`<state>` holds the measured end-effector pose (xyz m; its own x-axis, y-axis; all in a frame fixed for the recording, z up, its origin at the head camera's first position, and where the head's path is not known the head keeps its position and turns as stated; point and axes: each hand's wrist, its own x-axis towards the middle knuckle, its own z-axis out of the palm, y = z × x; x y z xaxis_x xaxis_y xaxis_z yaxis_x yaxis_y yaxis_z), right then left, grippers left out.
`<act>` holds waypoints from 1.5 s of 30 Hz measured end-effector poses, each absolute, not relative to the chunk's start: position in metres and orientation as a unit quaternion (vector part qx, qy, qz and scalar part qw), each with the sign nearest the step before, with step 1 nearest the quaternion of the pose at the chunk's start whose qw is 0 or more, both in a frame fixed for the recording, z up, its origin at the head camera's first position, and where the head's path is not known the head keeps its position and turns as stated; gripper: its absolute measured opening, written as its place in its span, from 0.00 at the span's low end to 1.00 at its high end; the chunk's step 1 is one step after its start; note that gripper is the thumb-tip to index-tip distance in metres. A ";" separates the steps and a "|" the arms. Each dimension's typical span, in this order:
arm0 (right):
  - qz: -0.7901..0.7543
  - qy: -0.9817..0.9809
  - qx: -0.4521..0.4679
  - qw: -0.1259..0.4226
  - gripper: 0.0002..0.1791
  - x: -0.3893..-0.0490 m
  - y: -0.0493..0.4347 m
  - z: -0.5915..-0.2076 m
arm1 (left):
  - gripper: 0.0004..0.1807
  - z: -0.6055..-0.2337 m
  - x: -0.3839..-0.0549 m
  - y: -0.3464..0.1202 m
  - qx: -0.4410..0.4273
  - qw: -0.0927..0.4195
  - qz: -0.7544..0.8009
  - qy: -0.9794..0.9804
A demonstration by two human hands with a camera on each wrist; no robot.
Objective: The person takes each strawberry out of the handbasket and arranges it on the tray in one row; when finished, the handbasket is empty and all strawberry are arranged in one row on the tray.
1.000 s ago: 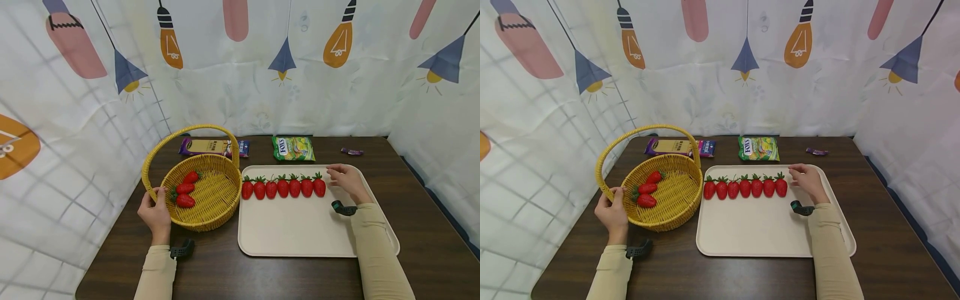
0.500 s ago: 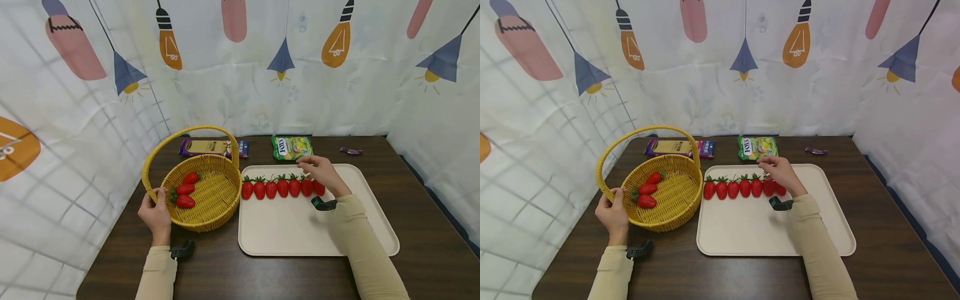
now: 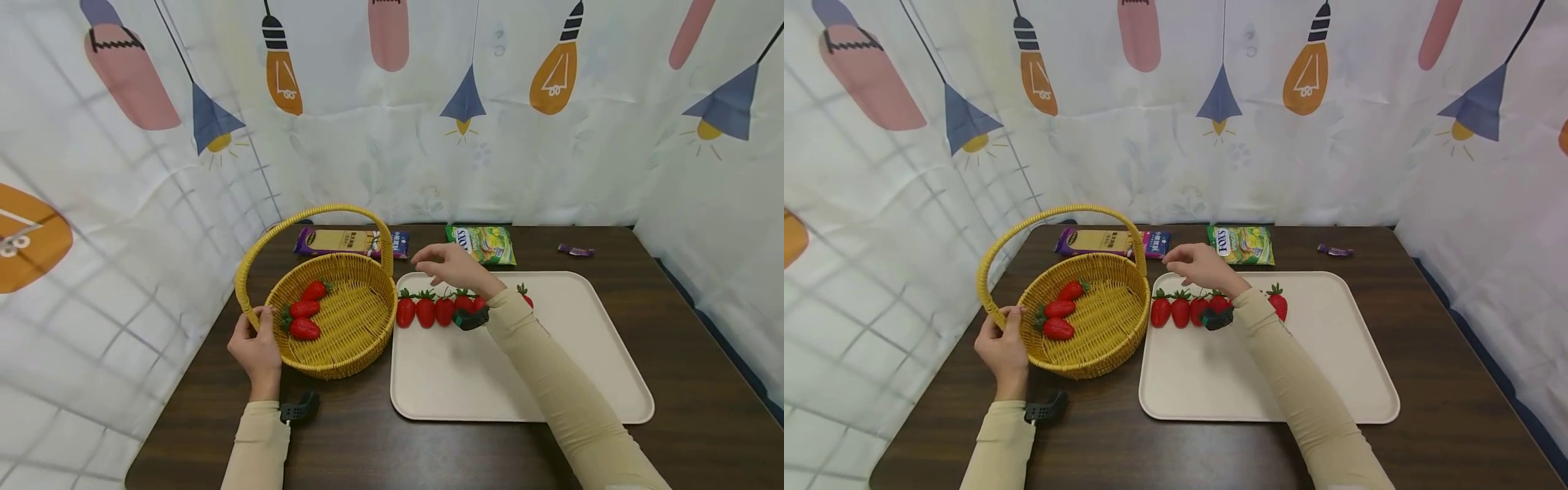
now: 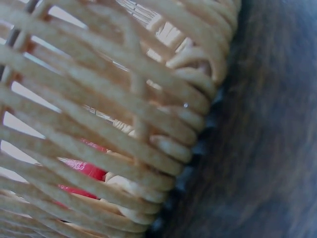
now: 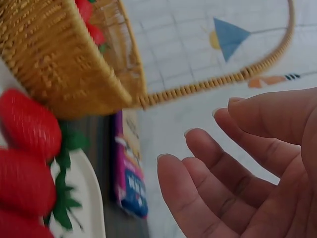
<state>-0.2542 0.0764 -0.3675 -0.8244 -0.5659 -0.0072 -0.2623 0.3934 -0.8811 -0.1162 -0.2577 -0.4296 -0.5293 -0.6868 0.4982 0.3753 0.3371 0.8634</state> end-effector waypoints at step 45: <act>-0.542 0.763 -0.255 0.242 0.14 -0.227 -0.123 -0.401 | 0.10 -0.430 -0.115 -0.259 0.104 0.474 -0.567 -0.665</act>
<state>-0.2269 -0.1230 -0.4007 -0.7523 -0.6523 -0.0928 -0.1271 0.2818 -0.9510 -0.1155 -0.2585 -0.4297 -0.5284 -0.6770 0.5123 0.3990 0.3346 0.8537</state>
